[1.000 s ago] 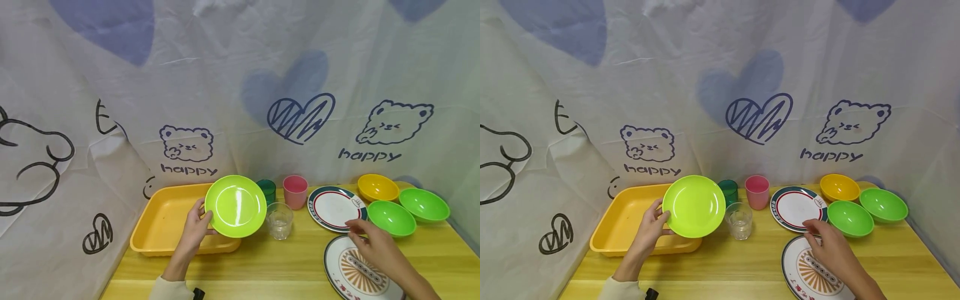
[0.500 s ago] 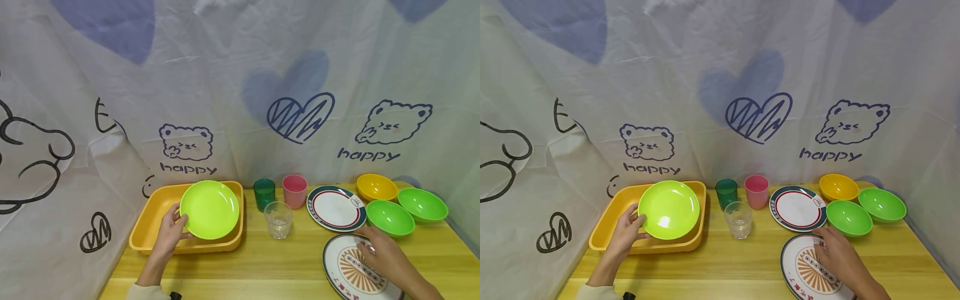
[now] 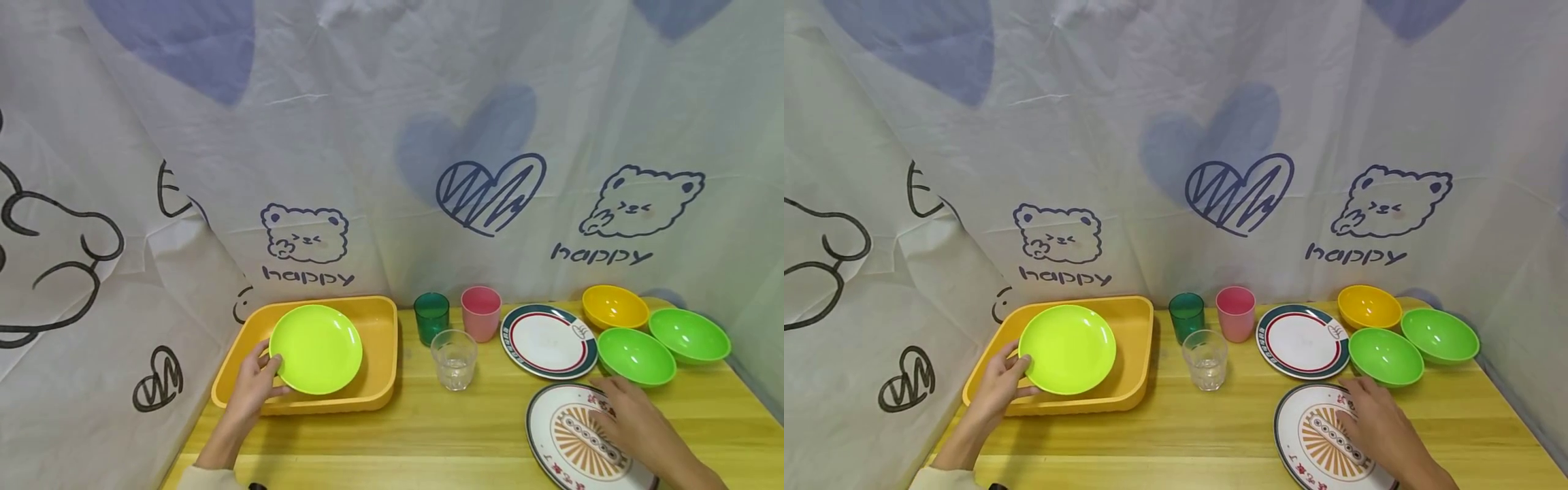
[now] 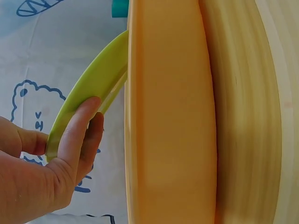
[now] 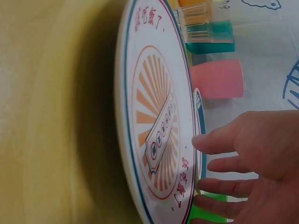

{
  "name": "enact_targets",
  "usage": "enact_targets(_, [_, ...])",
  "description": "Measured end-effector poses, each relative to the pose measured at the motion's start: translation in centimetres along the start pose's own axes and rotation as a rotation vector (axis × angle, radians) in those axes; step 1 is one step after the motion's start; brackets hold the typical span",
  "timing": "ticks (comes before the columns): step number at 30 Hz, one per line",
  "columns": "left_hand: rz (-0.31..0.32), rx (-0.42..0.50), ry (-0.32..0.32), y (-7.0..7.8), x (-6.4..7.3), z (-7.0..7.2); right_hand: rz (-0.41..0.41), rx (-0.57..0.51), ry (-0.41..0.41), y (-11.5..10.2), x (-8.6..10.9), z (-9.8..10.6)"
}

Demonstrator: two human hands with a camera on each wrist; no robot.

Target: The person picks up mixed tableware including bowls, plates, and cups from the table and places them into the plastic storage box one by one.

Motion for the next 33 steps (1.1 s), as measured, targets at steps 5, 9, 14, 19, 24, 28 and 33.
enact_targets(5, [0.009, -0.028, -0.016, 0.1, -0.7, 0.6, -0.005, 0.034, -0.017, 0.4, 0.1, -0.3])
enact_targets(9, [0.018, -0.032, -0.028, -0.1, -1.2, 0.7, -0.015, 0.045, -0.042, 0.8, 0.0, -0.5])
enact_targets(14, [0.065, -0.039, -0.025, -1.0, -1.6, 1.2, -0.035, 0.051, -0.087, 1.2, 0.0, -0.8])
enact_targets(19, [0.100, -0.042, -0.024, -1.5, -1.9, 2.1, -0.044, 0.057, -0.116, 1.3, 0.1, -1.4])
enact_targets(24, [0.117, -0.049, -0.051, -1.8, -2.3, 2.4, -0.050, 0.067, -0.130, 1.4, 0.1, -1.6])
enact_targets(28, [0.154, -0.038, -0.053, -2.2, -3.0, 2.7, -0.096, 0.056, -0.184, 1.7, 0.1, -2.0])
enact_targets(33, [0.183, 0.005, -0.075, -2.4, -3.8, 3.0, -0.147, 0.052, -0.233, 2.2, 0.0, -2.2])
Point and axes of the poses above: each hand's wrist, its own x-axis away from the middle knuckle, its own z-axis out of the back of the hand, y = z × x, the point moved 7 cm from there along -x, towards the middle knuckle
